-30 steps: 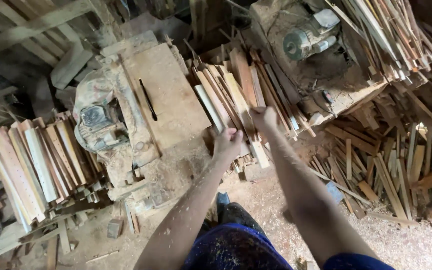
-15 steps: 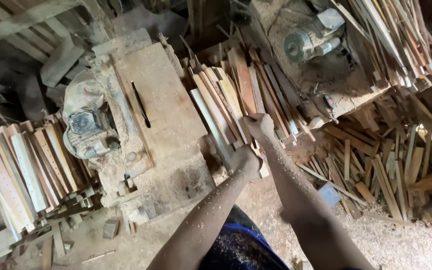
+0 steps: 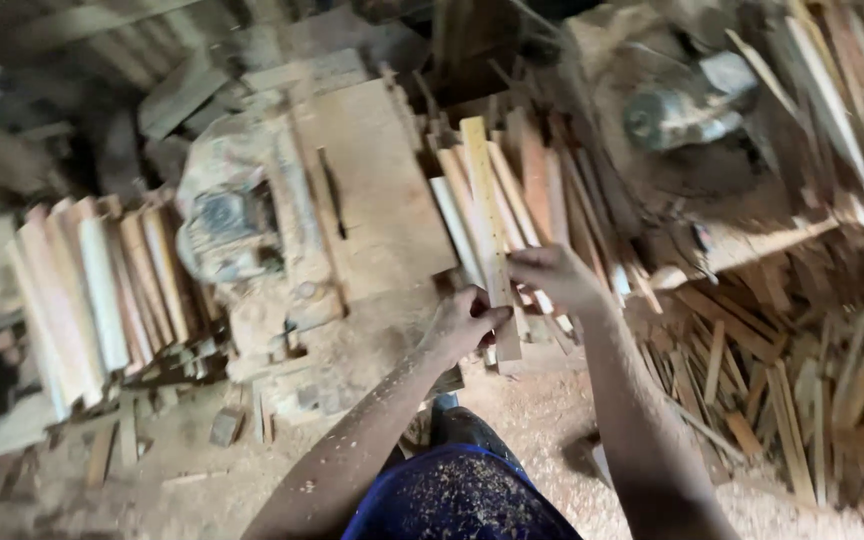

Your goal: Feeding thin wooden strips into a table saw for processing

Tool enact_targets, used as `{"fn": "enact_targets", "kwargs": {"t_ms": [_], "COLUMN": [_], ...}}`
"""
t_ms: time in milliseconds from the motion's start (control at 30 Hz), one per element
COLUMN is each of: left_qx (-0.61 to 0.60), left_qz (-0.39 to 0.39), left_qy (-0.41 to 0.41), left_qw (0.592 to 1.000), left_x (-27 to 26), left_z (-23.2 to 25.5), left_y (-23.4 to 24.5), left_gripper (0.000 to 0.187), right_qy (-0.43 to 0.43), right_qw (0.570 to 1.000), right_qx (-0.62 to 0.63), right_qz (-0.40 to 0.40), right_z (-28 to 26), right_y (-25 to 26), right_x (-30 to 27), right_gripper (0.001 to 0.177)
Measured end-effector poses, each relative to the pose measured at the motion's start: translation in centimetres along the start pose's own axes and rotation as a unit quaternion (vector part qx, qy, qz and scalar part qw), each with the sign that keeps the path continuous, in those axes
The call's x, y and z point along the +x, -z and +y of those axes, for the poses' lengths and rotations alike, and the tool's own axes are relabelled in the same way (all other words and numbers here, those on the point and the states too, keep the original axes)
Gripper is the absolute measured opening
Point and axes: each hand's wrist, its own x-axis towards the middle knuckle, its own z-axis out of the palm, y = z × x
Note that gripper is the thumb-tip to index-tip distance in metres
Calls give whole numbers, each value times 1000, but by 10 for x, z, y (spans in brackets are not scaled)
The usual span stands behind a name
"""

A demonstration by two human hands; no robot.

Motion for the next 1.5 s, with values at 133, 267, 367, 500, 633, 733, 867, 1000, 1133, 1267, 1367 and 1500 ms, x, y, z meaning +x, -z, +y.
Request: {"fn": "enact_targets", "kwargs": {"t_ms": [133,267,367,500,633,733,867,1000,1133,1267,1367,1500], "left_qx": [-14,44,-13,-77,-104,-103,23,196,194,202,218,389], "left_qz": [16,70,98,111,149,193,255,296,332,375,393,417], "left_qy": [-37,-78,-79,-75,-52,-28,37,122,137,131,131,133], "left_qw": [999,994,992,988,982,975,966,927,913,895,884,810], "left_x": [-22,-72,-110,-129,-160,-169,-191,-183,-184,-177,-158,-122], "left_z": [-21,-11,-9,-65,-82,-114,-117,-152,-170,-190,-210,-240], "left_y": [59,122,170,249,338,407,489,550,601,643,663,675], "left_gripper": [26,25,28,33,32,31,53,59,45,41,46,57], "right_qy": [95,147,173,178,190,192,122,71,78,135,205,186], "right_qw": [991,982,975,970,964,955,970,980,979,963,925,804], "right_qx": [20,-5,-25,-31,-59,-59,-48,-66,-88,-181,-303,-563], "right_qz": [-87,-116,-137,-165,-178,-216,-206,-173,-169,-145,-101,-31], "right_z": [19,-8,-37,-52,-42,-10,15,20,-9,-5,18,-2], "right_y": [-55,-120,-183,-274,-393,-490,-600,-688,-756,-820,-845,-873], "right_x": [12,5,-7,-6,20,70,111,123,100,119,160,173], "right_gripper": [30,30,34,34,36,35,37,41,34,25,16,11]}}
